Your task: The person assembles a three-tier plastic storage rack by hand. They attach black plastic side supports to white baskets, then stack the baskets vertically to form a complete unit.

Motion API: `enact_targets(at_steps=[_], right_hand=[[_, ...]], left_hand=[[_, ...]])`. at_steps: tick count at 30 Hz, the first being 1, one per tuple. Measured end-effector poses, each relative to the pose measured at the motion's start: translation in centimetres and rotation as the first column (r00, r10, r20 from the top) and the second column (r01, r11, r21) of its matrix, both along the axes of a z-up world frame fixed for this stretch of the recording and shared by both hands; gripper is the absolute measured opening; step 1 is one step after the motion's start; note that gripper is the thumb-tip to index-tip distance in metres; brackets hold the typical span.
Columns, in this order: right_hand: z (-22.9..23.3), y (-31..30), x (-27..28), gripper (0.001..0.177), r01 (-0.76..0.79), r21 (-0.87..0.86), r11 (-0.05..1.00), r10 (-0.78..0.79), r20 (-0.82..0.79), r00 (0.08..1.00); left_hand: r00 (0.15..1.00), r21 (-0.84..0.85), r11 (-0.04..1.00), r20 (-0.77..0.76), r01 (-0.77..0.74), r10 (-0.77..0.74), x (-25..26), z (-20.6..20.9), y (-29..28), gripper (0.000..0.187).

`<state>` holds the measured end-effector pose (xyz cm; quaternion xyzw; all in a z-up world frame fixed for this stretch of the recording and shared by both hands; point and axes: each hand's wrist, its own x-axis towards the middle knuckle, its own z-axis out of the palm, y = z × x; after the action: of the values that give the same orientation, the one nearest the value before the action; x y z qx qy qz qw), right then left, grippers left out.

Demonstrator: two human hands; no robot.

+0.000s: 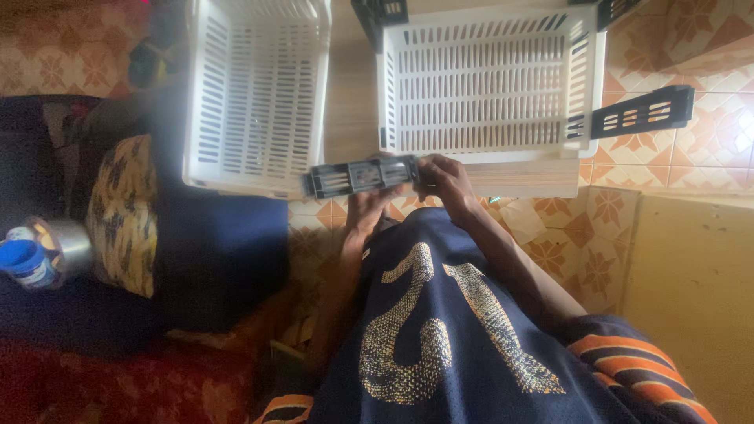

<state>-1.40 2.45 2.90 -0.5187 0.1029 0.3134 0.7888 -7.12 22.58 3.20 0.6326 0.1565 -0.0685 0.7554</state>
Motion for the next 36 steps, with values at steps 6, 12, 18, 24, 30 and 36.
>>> enact_targets(at_steps=[6,12,18,24,30,36], right_hand=[[-3.1,1.7,1.4,0.019,0.072,-0.545,0.835,0.286,0.543,0.79],[-2.1,2.4,1.0,0.032,0.207,-0.711,0.672,0.485,0.634,0.602],[-1.2,2.1,1.3,0.028,0.147,-0.697,0.701,0.44,0.586,0.68],[-1.8,2.3,1.3,0.026,0.149,-0.691,0.708,0.426,0.586,0.689],[-1.5,1.9,1.3,0.023,0.165,-0.672,0.722,0.409,0.607,0.681],[-0.9,2.0,1.5,0.023,0.158,-0.662,0.733,0.398,0.606,0.689]], left_hand=[[0.922,0.133,0.971,0.363,-0.198,0.138,3.4,-0.3,2.0,0.059],[0.969,0.221,0.975,0.245,-0.013,-0.042,6.3,-1.7,4.5,0.056],[0.97,0.365,0.926,0.176,0.095,-0.169,6.9,-0.5,4.0,0.055],[0.927,0.598,0.797,0.245,0.084,-0.282,7.1,-0.1,4.0,0.05],[0.94,0.3,0.949,0.286,0.099,-0.189,7.1,-2.5,5.7,0.057],[0.925,0.428,0.898,0.292,0.101,-0.243,7.6,-3.0,6.0,0.057]])
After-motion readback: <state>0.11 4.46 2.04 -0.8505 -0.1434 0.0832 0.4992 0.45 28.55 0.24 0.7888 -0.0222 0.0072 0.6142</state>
